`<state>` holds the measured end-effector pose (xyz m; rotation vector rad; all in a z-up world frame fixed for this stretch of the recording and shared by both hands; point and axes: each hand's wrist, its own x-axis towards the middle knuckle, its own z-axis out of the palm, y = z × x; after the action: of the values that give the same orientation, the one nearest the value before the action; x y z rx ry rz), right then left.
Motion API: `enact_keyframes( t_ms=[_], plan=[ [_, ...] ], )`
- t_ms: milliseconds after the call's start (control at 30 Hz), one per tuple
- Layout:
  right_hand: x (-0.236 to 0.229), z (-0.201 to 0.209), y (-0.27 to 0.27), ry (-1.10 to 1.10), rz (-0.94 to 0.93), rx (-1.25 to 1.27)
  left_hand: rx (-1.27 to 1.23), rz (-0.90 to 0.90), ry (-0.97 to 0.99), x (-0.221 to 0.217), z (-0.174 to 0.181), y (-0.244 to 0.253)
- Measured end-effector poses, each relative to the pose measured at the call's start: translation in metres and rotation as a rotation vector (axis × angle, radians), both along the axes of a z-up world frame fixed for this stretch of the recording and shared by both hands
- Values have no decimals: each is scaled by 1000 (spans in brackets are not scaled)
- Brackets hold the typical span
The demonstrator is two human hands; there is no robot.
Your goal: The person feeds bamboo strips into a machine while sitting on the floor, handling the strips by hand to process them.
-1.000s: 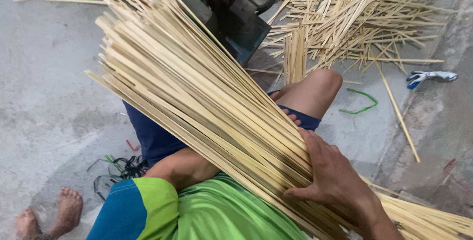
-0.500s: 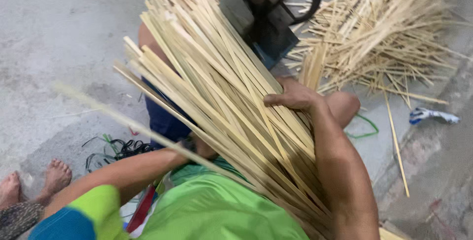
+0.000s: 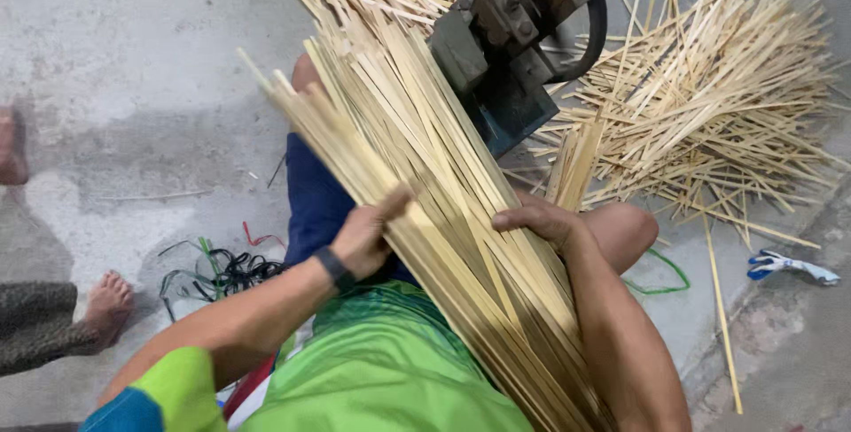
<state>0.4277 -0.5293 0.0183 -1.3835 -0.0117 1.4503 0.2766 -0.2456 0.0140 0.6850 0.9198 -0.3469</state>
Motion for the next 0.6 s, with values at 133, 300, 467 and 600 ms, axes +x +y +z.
enact_keyframes(
  t_ms=[133,300,467,600],
  plan=[
    [12,37,1,188,71,-97,194,-203,-221,3,44,-37],
    [25,62,-5,-775,1094,606,-2,-519,-269,-39,67,-44],
    [-16,65,-38,-759,403,-34,-97,-654,22,-37,51,-9],
    [11,53,-179,-688,-353,-64,-32,-512,70,-31,41,6]
  ],
)
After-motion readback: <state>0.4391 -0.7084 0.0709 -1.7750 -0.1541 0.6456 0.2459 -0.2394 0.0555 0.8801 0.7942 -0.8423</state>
